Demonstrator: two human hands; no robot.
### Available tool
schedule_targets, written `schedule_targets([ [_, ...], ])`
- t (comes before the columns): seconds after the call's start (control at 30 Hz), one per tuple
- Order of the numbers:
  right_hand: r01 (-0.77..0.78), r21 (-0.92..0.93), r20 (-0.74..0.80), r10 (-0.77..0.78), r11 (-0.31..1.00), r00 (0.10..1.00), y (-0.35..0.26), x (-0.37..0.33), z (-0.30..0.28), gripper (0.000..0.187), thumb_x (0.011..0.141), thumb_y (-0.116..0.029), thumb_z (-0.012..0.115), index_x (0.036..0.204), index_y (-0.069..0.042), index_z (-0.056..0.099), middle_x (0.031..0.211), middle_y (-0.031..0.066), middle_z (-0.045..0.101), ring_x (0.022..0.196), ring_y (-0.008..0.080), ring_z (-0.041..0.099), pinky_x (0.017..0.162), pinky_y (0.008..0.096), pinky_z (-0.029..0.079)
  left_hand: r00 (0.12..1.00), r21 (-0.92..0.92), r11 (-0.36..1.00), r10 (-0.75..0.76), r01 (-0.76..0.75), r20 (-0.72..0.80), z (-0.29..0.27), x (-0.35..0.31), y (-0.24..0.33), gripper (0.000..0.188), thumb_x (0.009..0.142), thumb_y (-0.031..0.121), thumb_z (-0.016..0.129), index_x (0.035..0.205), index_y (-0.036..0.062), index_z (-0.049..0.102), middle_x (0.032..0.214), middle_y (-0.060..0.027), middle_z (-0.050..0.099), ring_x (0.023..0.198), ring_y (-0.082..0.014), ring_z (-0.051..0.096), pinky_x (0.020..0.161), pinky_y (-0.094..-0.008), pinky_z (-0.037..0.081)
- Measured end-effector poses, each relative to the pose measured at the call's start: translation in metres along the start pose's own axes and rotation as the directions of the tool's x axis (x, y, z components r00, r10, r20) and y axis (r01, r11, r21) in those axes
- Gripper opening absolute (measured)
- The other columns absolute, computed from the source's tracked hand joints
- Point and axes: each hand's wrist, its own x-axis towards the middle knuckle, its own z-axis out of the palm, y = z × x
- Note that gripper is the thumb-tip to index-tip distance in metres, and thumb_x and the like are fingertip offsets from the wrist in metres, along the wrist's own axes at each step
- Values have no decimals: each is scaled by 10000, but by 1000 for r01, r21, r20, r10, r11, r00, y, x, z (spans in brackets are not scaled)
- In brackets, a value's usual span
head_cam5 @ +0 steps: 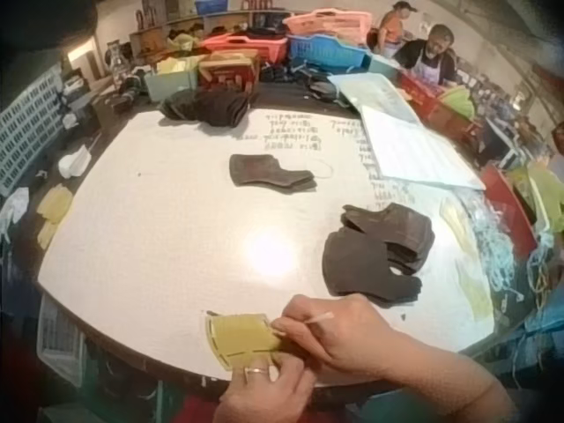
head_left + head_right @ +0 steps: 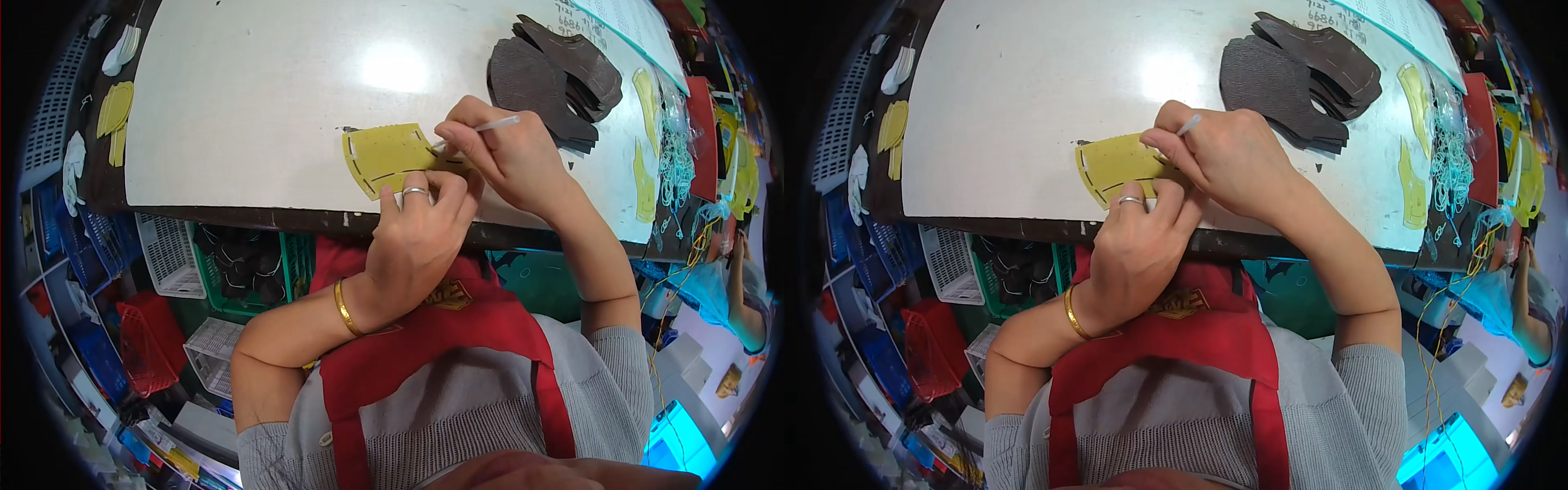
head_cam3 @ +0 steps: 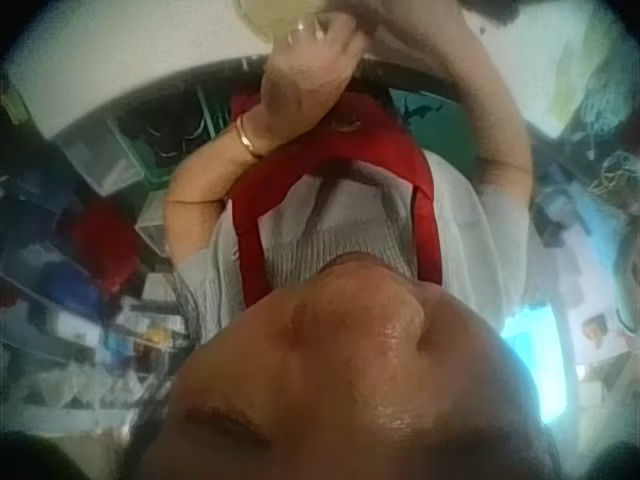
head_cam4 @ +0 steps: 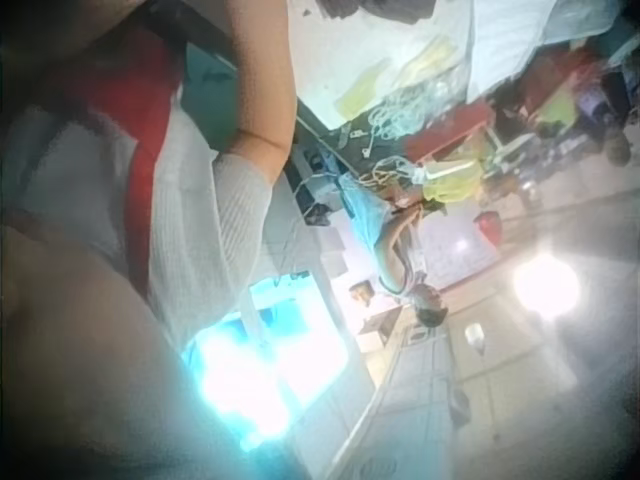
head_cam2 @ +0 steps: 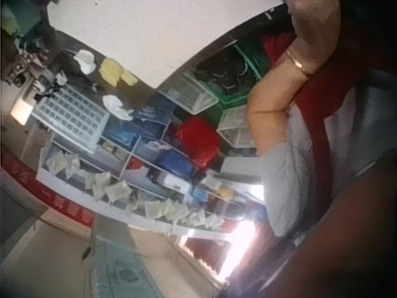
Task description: The person aligns a stencil over leather shoe pieces and marks lines onto them using a pen.
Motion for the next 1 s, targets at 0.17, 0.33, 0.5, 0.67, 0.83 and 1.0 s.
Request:
schedule_targets([
  [0.17,46,2,23,-46,999,999,-4,4,4,289,1014,-366,604,920,-96,648,684,88,674,591,310,673,524,403,525,1000,-72,997,-18,18,-4,0,-5,7,294,855,163,593,1128,111,690,926,-73,530,719,-230,521,616,-298,473],
  [0.33,108,-64,166,-96,992,981,1,-13,-19,204,989,-269,656,895,-92,617,715,94,645,640,310,658,543,403,494,995,-50,997,-52,56,82,2,-5,12,207,893,207,590,1060,106,657,942,-79,533,802,-230,558,722,-386,543],
  [0.5,62,-156,119,-44,986,992,20,-30,-42,217,989,-279,652,903,-92,583,669,95,649,615,313,666,527,409,497,997,-7,999,-32,32,64,2,8,0,461,839,113,606,1291,181,661,899,-42,510,725,-214,526,555,-274,511],
  [0.67,-23,-235,57,37,972,998,6,-35,-61,216,989,-288,633,903,-92,605,732,88,668,624,290,678,520,412,516,998,11,999,40,-40,42,-18,18,-1,590,836,78,607,1411,210,603,907,-45,517,771,-239,551,572,-291,538],
  [0.83,62,27,-70,-60,998,996,29,-26,5,161,862,-135,598,967,-15,622,895,208,675,863,395,686,716,520,545,964,-166,986,67,-24,257,-2,-1,-3,699,833,54,610,1511,196,515,1078,-149,584,899,-390,615,631,-466,575],
  [1.0,-338,-169,248,372,926,895,-11,-20,3,301,838,-256,690,1027,-22,699,916,194,745,879,387,737,703,496,579,973,-54,988,150,-143,175,-11,7,-3,404,837,111,645,1240,108,612,1054,-109,613,766,-299,661,578,-397,571],
])
